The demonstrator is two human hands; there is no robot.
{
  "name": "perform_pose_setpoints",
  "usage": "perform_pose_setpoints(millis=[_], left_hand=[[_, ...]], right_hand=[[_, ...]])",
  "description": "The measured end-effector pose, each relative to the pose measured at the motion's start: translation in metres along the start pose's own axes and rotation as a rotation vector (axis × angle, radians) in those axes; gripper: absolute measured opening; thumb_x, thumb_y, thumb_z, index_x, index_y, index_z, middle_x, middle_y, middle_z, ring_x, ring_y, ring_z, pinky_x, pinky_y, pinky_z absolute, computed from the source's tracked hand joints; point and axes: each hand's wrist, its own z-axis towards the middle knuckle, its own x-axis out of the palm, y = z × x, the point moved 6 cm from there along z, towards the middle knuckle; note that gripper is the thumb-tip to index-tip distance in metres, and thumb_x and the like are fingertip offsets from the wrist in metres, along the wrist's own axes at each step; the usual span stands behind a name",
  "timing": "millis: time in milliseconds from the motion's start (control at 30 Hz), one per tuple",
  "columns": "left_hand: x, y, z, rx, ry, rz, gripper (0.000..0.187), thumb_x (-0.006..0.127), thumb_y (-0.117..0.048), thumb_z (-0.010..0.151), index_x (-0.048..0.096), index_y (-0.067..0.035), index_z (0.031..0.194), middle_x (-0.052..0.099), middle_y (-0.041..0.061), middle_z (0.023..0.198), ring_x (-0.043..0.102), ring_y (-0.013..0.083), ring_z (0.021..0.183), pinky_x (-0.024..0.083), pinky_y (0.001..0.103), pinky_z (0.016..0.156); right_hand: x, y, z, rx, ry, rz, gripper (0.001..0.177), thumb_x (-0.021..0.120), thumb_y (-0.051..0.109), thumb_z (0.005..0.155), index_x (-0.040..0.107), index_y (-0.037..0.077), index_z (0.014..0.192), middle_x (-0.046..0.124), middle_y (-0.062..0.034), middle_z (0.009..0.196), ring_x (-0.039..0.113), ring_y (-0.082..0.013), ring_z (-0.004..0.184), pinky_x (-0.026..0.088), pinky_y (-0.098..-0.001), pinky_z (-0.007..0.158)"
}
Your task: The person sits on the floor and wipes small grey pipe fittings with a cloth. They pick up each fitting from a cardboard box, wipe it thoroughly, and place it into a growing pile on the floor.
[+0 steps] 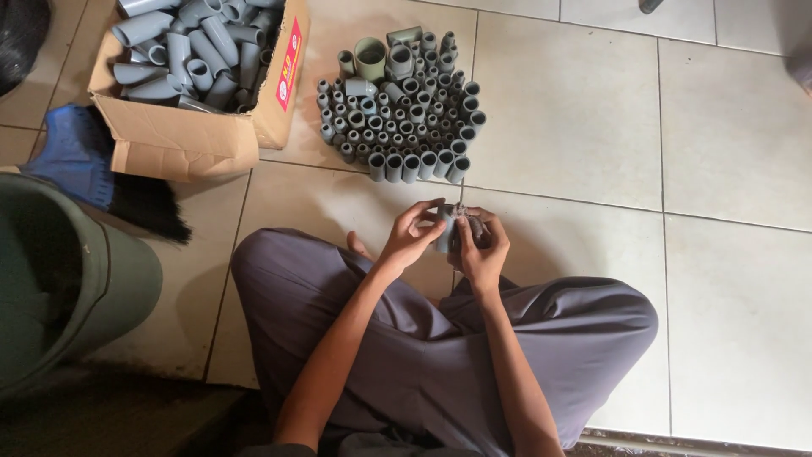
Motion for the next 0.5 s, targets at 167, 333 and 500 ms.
perform_pose_setpoints(millis=[167,333,500], left_hand=[[0.000,-0.016,-0.004,0.031,-0.084,0.025,0.051,0.078,-0.018,0.095,0.059,-0.008,0.140,0.071,0.013,0.100,0.072,0.0181,0.092,0.060,0.035,0.085],[-0.010,-0.001,0.000,-0.038,-0.132,0.044,0.031,0.077,-0.023,0.097,0.066,-0.001,0.115,0.074,0.022,0.106,0.072,0.0215,0.094,0.058,0.038,0.084],[-0.003,-0.002,-0.002,-0.032,-0.033,-0.016,0.034,0.088,-0.015,0.085,0.064,-0.005,0.107,0.074,0.020,0.103,0.072,0.0184,0.089,0.062,0.032,0.079]], right_hand=[[-0.004,-0.003,-0.002,0.094,0.091,0.017,0.005,0.082,0.008,0.088,0.078,0.010,0.091,0.066,-0.0078,0.064,0.060,-0.0096,0.070,0.051,-0.0342,0.061],[0.001,-0.007,-0.003,0.138,0.103,0.048,0.011,0.086,0.011,0.084,0.080,0.009,0.093,0.072,-0.0113,0.072,0.063,-0.0121,0.071,0.054,-0.0375,0.065],[-0.002,0.006,0.003,0.107,0.040,-0.002,0.010,0.079,0.012,0.090,0.078,0.008,0.099,0.076,-0.0136,0.086,0.067,-0.0162,0.081,0.056,-0.0396,0.073]])
